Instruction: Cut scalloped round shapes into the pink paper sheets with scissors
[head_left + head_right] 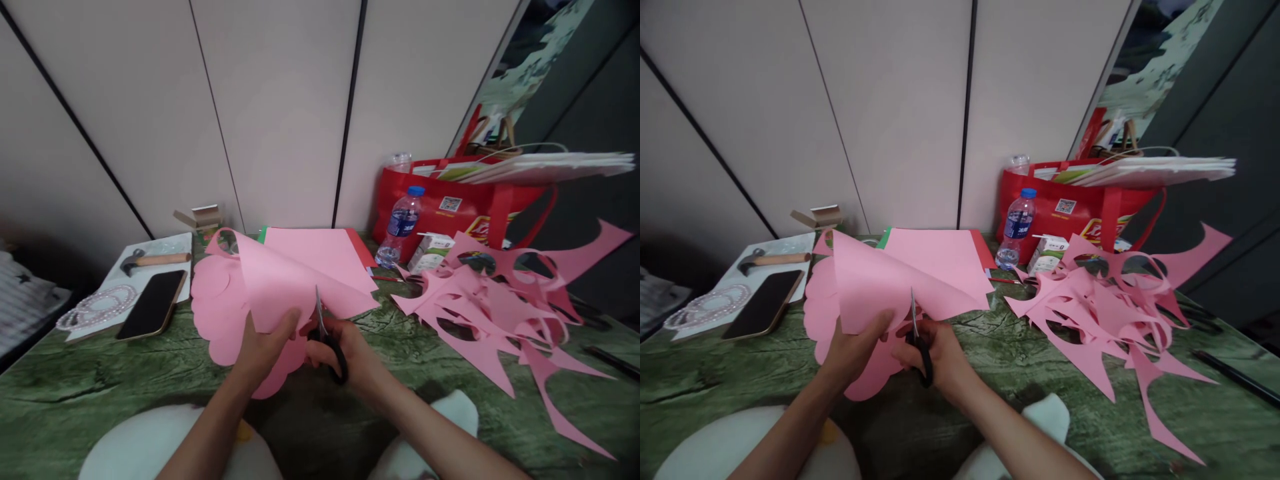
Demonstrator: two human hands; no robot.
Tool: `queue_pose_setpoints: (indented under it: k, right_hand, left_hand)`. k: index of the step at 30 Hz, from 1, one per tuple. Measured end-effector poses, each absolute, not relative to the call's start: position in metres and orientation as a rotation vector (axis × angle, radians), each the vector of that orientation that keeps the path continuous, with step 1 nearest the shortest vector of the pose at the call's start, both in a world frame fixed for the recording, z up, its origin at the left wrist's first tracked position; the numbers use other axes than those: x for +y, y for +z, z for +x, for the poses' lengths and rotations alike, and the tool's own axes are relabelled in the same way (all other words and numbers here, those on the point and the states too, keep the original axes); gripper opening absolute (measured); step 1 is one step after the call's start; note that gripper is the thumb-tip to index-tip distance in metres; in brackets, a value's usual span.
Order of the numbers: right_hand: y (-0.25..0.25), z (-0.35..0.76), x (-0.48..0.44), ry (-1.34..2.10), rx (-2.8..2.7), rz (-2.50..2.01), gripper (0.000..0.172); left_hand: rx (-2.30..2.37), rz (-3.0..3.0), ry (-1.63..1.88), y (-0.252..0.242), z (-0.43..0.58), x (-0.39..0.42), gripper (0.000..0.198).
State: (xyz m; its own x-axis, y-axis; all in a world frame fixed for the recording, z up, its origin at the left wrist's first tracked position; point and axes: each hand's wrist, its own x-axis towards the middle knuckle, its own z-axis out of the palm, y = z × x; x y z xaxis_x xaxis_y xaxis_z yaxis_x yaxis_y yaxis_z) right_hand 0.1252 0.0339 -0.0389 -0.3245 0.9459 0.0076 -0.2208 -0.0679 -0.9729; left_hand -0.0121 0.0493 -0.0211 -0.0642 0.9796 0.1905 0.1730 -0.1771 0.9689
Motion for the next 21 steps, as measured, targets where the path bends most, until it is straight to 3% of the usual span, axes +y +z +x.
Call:
queue_pose_setpoints:
  k: [8,21]
  right_hand:
    - [-0.044,0.127,0.038,1.519,-1.235,-0.783,0.037]
    - [-0.052,0.127,0.040,1.515,-1.225,-0.733,0.037]
  left_hand:
    - [1.309,1.425,1.254,-0.022,-0.013,0.050,0.020]
    - [1.285,1.430,1.218,-0.024,-0.014,0.052,0.021]
